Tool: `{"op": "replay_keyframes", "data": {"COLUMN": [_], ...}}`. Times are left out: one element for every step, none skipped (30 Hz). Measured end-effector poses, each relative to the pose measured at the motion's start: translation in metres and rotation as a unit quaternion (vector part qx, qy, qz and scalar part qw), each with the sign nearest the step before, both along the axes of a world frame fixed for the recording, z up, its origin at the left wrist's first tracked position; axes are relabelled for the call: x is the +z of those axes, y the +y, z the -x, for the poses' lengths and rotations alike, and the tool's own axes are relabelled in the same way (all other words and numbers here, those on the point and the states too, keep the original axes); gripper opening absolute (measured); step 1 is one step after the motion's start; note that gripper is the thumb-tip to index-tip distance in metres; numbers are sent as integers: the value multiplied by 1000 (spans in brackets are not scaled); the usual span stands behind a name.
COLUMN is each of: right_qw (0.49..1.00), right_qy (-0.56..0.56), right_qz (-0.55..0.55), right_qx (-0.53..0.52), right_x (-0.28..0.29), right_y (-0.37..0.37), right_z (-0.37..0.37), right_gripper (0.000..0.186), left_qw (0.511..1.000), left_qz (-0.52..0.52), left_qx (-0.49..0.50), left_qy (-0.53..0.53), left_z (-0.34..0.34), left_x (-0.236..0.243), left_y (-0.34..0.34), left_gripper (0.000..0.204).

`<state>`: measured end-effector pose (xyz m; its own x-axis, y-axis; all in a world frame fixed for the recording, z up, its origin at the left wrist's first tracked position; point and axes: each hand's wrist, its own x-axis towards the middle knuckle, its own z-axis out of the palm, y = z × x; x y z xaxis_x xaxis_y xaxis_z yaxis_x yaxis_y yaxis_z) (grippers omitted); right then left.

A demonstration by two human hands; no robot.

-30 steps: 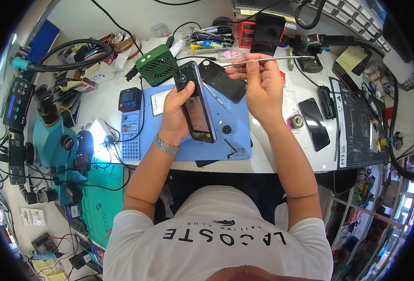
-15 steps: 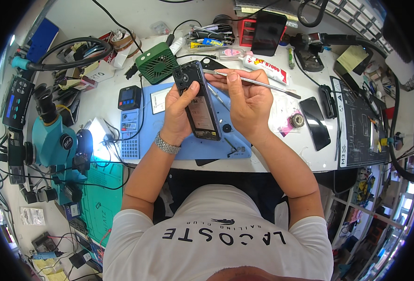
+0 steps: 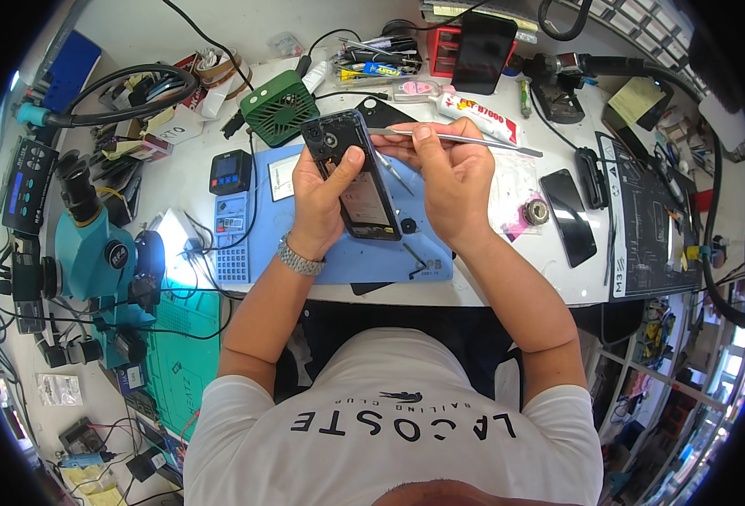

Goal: The person disassembles a smartphone by removing the back cover and using a screwdriver to loosen screws around the internal frame. They carefully pry open the casing and separate the back panel from the main body, exposing the battery and internal components.

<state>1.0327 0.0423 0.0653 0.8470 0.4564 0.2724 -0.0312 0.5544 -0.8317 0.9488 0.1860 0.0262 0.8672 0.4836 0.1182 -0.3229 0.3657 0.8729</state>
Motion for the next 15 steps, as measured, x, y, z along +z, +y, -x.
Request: {"op": "replay_keyframes", "data": {"right_qw": [1000,999,997,993,988,973,950,921,904,886,866,854,841,828,824], "right_qy": [-15,-29,-59,-89,-118,-189,-258,-326,-360,-393,-426,-443,-460,-477,-482], "right_qz": [-2,-4,-10,-16,-22,3,28,54,66,78,90,111,133,153,163], "right_qx": [-11,-23,-49,-75,-100,-136,-171,-205,-219,-233,-246,-249,-252,-253,-251], "right_x": [-2,-4,-7,-11,-16,-22,-28,-30,-30,-29,-27,-26,-26,-26,-27], "right_y": [1,2,5,8,11,12,13,14,14,14,13,13,13,13,13], "right_z": [2,4,7,10,13,11,8,6,5,5,5,4,4,4,4], "right_gripper": [12,11,12,14,16,18,19,21,21,22,23,23,23,23,23], "left_qw": [1000,1000,1000,999,999,998,996,996,996,996,994,992,989,988,986], "left_qz": [-3,-11,-20,-29,-40,-52,-64,-65,-66,-67,-87,-107,-126,-135,-145], "left_qx": [4,10,16,21,34,47,59,60,61,62,65,69,72,75,79], "left_qy": [0,0,1,2,-2,-5,-8,-7,-7,-6,-6,-6,-5,-7,-8], "left_z": [0,0,0,-1,-2,-4,-5,-5,-5,-5,-5,-5,-5,-5,-6], "left_x": [0,-1,-3,-4,-4,-3,-2,-1,1,2,4,5,5,3,0], "left_y": [0,0,0,0,-1,-4,-5,-6,-7,-8,-9,-11,-11,-11,-11], "left_gripper": [29,30,30,31,31,31,32,32,32,32,31,30,28,29,29]}}
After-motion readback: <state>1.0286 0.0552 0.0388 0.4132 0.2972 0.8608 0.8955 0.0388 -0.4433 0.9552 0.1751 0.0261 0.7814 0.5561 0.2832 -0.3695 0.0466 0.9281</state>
